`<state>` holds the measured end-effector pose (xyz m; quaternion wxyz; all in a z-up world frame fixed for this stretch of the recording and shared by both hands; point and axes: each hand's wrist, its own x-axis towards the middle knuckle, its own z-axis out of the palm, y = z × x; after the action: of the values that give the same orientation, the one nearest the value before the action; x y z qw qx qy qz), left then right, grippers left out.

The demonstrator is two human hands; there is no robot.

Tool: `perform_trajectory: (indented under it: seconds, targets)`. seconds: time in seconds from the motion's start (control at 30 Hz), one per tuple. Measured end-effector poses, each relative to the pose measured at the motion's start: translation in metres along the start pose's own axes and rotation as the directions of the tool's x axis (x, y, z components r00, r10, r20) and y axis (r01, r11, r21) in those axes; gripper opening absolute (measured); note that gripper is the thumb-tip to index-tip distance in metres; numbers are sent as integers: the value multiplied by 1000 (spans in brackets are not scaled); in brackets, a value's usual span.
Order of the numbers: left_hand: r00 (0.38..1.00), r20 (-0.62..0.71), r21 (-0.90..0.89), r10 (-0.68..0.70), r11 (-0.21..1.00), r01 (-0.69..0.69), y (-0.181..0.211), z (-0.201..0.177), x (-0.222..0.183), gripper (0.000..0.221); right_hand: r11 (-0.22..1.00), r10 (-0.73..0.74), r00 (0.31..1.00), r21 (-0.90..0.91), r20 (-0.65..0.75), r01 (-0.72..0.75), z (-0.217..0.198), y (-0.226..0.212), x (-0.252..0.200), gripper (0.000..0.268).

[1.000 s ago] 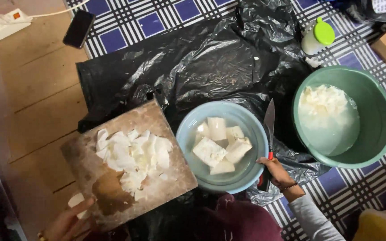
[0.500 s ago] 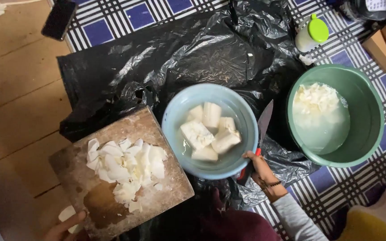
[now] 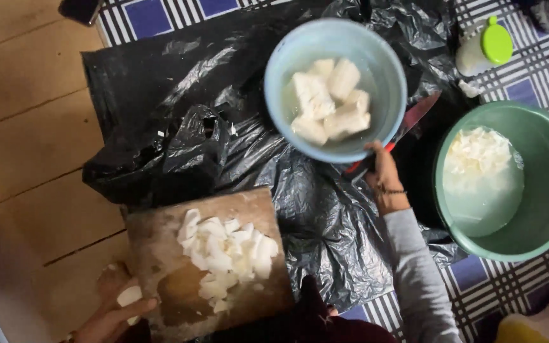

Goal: Slicing peeled white root vegetables into small pieces on a wooden board and placing them in a bowl of water.

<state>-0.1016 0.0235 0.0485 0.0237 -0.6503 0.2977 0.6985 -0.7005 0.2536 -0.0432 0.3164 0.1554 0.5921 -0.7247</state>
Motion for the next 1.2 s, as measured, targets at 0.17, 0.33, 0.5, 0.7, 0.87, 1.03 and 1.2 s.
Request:
perform_trajectory:
  seconds: [0.17,0.33,0.5,0.7,0.87,1.03,1.2]
  targets:
    - [682,109,993,723,-47,-109,6,25,29,84,1000,-5,999,-3,45,5,28,-39,35,53]
    - [834,527,185,164,935,-301,27,131,56,60,998,-56,996,43,68,53,16,-58,61,38]
    - [870,403,95,283,933,-348,-16,200,133,79,988,12,989,-149,-145,-34,33,-72,44,83]
    - [789,503,33,354,904,-426,-21,238,137,60,992,-87,994,-85,68,93,35,-82,-6,100]
    - [788,545,156,288,888,-432,-42,254,141,77,981,-190,954,19,232,191,-14,-64,-10,83]
    - [729,628,269,272,803,-532,-57,265,166,83,993,-106,928,-9,358,117,-21,-71,-83,77]
    - [670,667,317,327,689,-652,-74,275,205,50,986,-45,913,-128,405,105,-39,-65,-147,74]
